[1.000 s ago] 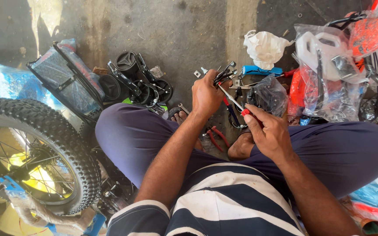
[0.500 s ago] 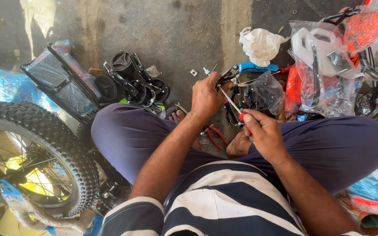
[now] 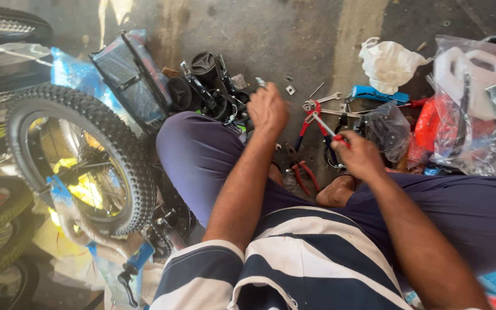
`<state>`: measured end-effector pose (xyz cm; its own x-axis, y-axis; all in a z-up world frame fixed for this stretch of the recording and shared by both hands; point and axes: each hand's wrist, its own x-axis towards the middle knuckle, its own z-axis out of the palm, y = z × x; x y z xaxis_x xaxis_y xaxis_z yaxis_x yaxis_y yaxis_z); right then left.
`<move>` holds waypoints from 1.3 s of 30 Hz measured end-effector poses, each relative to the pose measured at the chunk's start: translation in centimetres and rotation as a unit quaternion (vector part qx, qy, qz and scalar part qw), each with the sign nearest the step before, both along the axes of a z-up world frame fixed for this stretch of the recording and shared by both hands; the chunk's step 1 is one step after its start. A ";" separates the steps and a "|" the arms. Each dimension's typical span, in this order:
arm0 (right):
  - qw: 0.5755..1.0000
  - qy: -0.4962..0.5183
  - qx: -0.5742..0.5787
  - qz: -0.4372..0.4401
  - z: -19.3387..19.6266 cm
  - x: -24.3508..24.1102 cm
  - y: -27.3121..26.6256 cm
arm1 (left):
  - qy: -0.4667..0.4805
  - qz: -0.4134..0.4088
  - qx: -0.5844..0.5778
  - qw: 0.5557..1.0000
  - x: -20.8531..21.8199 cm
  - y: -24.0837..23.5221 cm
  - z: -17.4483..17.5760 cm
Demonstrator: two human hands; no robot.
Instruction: The person sits on the floor and assembles a bicycle brake lever assembly. They use a screwdriver to tighten screws on the lever and a wrench to secure the mounting bracket. The person handles the brake lever, screws, and tools directly, working on the component in their lap.
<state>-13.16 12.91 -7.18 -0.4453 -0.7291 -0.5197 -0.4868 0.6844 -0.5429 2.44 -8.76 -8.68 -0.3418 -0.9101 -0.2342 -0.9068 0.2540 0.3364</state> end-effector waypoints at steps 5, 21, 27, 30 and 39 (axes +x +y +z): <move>0.968 0.040 0.088 0.233 -4.2 2.5 0.4 | -0.070 0.069 -0.114 0.989 1.7 -0.8 1.3; 0.973 -0.075 0.052 0.211 -5.2 2.7 1.2 | 0.038 -0.142 0.126 0.981 -11.8 -0.2 -12.6; 0.972 -0.111 0.043 0.200 -4.6 2.6 0.7 | -0.044 -0.168 0.109 0.979 -15.6 -2.1 -13.3; 0.973 -0.116 0.026 0.200 -5.1 2.8 0.8 | -0.114 -0.177 0.098 0.973 -16.9 -2.2 -12.9; 0.970 -0.156 0.050 0.181 -4.5 2.4 0.2 | -0.132 -0.180 0.062 0.973 -16.8 -0.6 -16.4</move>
